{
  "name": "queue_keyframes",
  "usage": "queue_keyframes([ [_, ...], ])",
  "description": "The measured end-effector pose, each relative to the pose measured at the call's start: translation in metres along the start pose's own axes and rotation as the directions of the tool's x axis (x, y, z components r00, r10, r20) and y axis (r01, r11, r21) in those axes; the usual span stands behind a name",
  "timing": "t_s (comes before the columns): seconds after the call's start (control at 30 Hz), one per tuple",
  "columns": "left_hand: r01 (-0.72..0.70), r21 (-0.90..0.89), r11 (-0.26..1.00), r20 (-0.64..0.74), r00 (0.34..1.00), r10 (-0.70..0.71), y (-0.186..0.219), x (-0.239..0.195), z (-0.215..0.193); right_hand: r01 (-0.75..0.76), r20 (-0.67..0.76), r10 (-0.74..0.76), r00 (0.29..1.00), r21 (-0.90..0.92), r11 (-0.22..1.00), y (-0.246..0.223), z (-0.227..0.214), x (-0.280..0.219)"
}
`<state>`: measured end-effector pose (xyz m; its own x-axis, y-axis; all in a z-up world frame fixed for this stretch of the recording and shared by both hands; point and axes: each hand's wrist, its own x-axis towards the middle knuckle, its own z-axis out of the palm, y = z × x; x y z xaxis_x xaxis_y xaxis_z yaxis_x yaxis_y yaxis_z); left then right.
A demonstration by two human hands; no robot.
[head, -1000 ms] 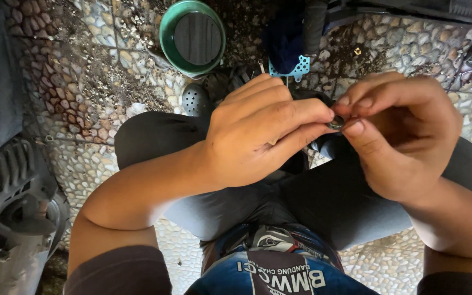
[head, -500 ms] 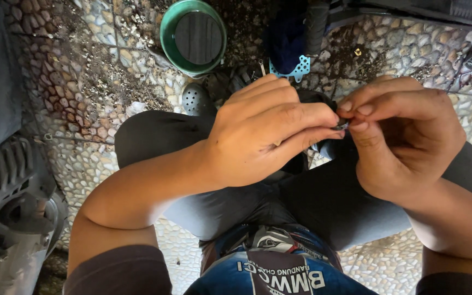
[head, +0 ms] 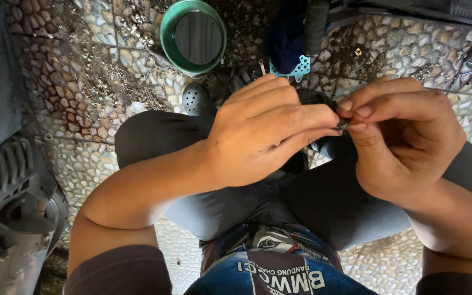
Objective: The person sits on the floor of a motorcycle repair shop and presses a small bushing into a metal collar by hand, fitting the parts together. They then use a wrench on the motorcycle, wipe a metal ring with a dark cloth, and continue working on the motorcycle body.
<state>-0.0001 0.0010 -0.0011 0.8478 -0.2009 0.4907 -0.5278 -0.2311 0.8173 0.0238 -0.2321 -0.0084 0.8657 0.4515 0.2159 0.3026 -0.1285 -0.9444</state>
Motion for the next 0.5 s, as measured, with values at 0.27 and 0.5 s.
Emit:
queue_keyframes([
  [0.27, 0.006, -0.008, 1.000, -0.001, 1.000, -0.006, -0.001, 0.002, 0.000, 0.016, -0.012, -0.016, 1.000, -0.012, 1.000, 0.002, 0.000, 0.002],
  [0.5, 0.216, -0.063, 0.974, 0.053, 0.976, -0.212, -0.024, 0.002, 0.001, -0.178, -0.028, 0.180, 0.983, 0.041, 0.983, 0.024, -0.001, 0.014],
])
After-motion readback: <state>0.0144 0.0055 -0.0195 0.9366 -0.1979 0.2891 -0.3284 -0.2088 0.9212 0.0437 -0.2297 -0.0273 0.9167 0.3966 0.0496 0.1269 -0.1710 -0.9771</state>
